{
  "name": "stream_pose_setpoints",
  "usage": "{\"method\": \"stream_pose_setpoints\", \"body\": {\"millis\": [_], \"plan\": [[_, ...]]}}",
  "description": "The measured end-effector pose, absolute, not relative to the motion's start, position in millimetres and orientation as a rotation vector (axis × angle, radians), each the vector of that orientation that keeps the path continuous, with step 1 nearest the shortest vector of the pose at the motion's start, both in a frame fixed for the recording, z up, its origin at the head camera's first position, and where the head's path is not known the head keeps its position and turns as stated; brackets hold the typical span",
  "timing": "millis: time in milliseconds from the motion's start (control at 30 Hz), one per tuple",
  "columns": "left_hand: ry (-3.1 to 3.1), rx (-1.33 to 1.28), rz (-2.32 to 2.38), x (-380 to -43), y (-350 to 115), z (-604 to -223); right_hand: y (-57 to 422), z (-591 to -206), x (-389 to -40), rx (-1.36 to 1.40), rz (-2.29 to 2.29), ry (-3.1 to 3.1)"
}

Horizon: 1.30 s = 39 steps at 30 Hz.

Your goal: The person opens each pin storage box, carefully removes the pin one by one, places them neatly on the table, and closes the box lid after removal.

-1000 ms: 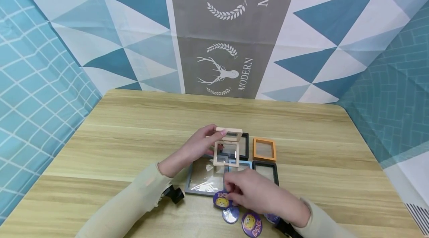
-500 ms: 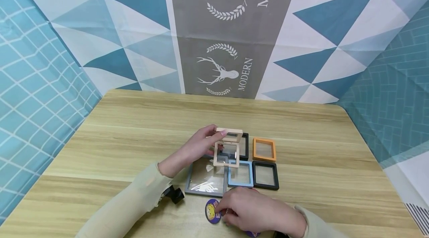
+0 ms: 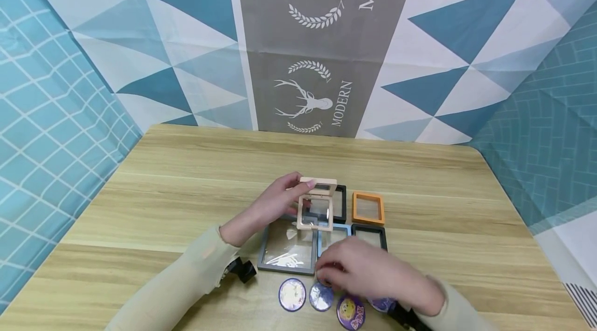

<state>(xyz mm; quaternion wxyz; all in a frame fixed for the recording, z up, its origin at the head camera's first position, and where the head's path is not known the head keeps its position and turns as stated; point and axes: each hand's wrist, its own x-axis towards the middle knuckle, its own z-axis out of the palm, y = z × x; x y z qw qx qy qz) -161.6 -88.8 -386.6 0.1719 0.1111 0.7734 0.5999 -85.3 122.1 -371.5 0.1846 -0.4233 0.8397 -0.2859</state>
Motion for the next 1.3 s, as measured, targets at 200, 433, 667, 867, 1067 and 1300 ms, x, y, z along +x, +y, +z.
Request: {"method": "stream_pose_setpoints", "body": {"millis": [200,433,667,867,1067,1300], "plan": [[2.164,0.345,1.734,-160.3,-90.5,-384.5,154.7,-359.3,-115.2,-0.866,-0.933,2.505],[2.150,0.419,1.743,-157.6,-90.3,-383.4,166.9,-366.9,-137.8,-0.628,-1.098,2.618],[2.140,0.501,1.755,-156.2,-87.7,-384.8,163.5,-375.4,-144.8,-0.472,-1.289,2.547],[2.032,0.588,1.823,-155.9,-85.1,-386.3,158.1,-377.2,-145.5,-0.466,-1.463,2.329],[1.978,0.654,1.827,-154.9,-83.8,-386.9,154.9,-375.4,-145.3,-0.450,-1.541,2.229],[1.988,0.554,1.752,-154.7,-85.4,-386.5,157.6,-376.4,-145.0,-0.425,-1.593,2.209]]}}
